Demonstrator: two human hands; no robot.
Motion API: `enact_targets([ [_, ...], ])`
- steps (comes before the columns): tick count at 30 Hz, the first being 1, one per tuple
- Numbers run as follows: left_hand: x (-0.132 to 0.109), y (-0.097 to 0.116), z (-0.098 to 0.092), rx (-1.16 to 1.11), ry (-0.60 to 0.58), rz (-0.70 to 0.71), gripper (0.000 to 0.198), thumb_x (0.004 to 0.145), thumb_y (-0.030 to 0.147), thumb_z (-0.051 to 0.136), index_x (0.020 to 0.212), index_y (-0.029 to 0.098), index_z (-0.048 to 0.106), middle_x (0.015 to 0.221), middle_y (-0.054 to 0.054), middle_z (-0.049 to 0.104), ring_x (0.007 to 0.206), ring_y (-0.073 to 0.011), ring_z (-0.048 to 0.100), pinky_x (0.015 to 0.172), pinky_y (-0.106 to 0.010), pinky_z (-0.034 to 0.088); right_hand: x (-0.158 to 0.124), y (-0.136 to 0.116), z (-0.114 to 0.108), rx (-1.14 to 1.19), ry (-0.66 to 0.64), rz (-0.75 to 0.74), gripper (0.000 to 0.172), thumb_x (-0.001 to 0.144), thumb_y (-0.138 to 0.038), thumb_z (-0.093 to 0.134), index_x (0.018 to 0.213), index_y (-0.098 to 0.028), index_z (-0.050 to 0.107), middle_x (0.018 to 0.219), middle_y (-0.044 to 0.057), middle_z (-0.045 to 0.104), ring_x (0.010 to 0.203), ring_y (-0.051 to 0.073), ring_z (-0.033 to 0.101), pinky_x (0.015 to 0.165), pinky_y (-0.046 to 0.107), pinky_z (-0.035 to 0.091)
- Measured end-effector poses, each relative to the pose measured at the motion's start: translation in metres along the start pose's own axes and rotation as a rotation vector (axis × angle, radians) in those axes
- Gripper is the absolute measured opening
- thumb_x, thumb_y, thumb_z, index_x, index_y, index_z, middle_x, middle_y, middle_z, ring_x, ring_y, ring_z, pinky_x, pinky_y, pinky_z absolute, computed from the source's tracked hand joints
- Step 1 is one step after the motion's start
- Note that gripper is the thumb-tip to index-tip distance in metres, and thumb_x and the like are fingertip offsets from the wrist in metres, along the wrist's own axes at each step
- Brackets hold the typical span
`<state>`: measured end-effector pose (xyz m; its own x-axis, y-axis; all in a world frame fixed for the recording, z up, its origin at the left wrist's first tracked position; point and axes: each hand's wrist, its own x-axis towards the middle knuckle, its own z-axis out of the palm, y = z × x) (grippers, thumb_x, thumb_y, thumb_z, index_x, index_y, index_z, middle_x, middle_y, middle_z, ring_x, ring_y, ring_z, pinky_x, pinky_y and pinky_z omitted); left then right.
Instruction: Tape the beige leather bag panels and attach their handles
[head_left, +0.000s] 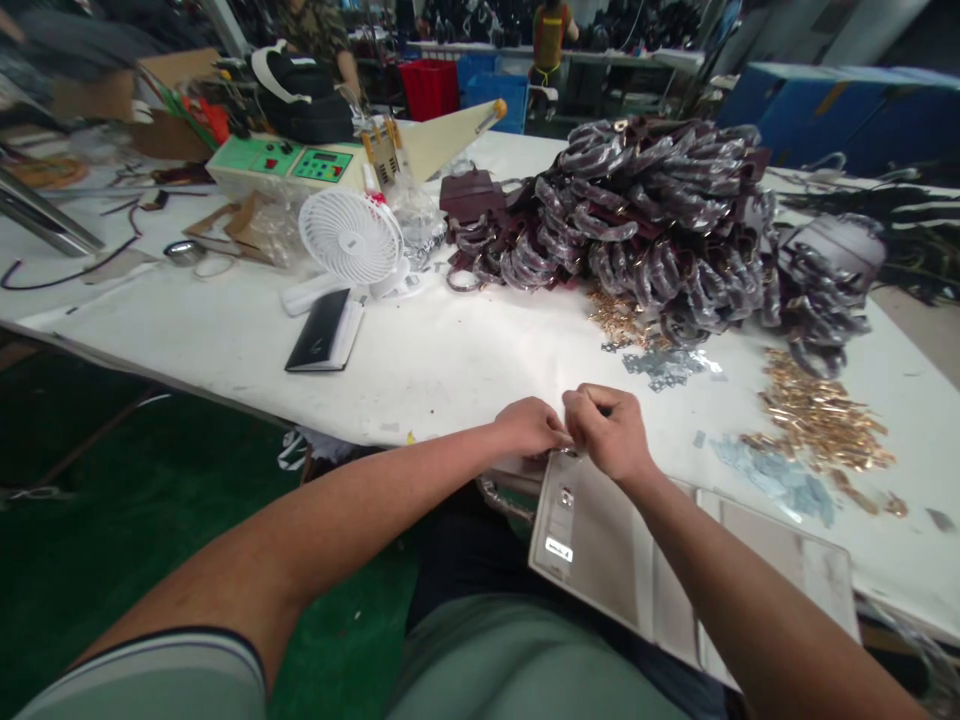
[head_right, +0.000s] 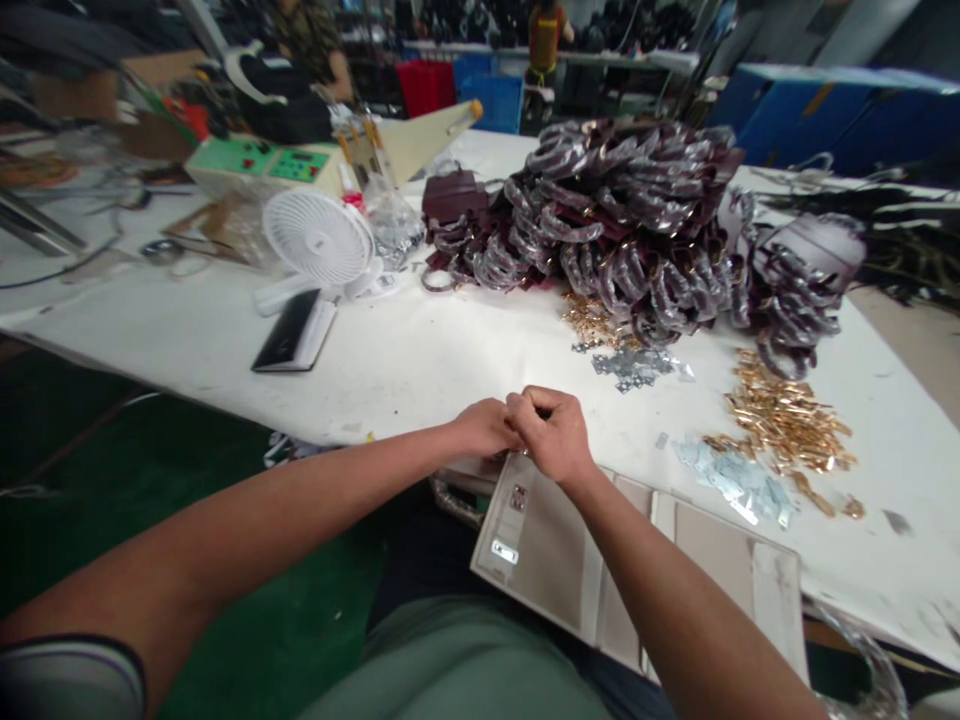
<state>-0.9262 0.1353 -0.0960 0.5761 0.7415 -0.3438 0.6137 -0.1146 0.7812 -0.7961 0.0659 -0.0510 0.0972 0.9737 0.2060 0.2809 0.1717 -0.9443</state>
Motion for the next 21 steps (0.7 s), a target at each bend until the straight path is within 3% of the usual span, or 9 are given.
enact_targets([
  [4,-0.006,-0.004,-0.005,0.071,-0.057,0.016,0.024,0.072,0.037,0.073,0.087,0.019,0.077,0.067,0.000,0.069,0.065,-0.0163,0.061,0.063,-0.026,0.044,0.000,-0.003,-0.010,0.295,0.121,-0.020,0.046,0.089,-0.033,0.061,0.049,-0.023,0.042,0.043,-0.005,0.042,0.040,0.009,0.038,0.042,0.026,0.032],
  [8,-0.009,-0.006,-0.005,0.047,-0.056,0.061,0.018,0.075,0.031,0.069,0.085,0.018,0.078,0.068,0.001,0.069,0.067,-0.0147,0.060,0.062,-0.025,0.042,-0.002,-0.019,-0.009,0.491,0.116,-0.140,0.046,0.090,-0.033,0.063,0.050,-0.023,0.044,0.043,-0.005,0.041,0.038,0.009,0.038,0.041,0.026,0.032],
  [15,-0.009,-0.006,-0.002,0.014,-0.029,0.043,0.016,0.076,0.027,0.064,0.073,0.016,0.075,0.057,0.003,0.061,0.060,-0.0120,0.054,0.059,-0.024,0.038,-0.015,-0.001,0.002,0.346,0.074,-0.085,0.048,0.094,-0.034,0.059,0.050,-0.022,0.047,0.046,-0.003,0.046,0.043,0.010,0.042,0.046,0.027,0.035],
  [21,-0.007,-0.010,0.000,0.018,-0.017,0.024,0.017,0.076,0.029,0.064,0.072,0.015,0.075,0.056,0.004,0.058,0.060,-0.0119,0.053,0.056,-0.024,0.034,-0.022,0.000,0.002,0.321,0.086,-0.129,0.049,0.096,-0.038,0.053,0.051,-0.022,0.045,0.049,-0.002,0.047,0.047,0.012,0.043,0.050,0.028,0.037],
])
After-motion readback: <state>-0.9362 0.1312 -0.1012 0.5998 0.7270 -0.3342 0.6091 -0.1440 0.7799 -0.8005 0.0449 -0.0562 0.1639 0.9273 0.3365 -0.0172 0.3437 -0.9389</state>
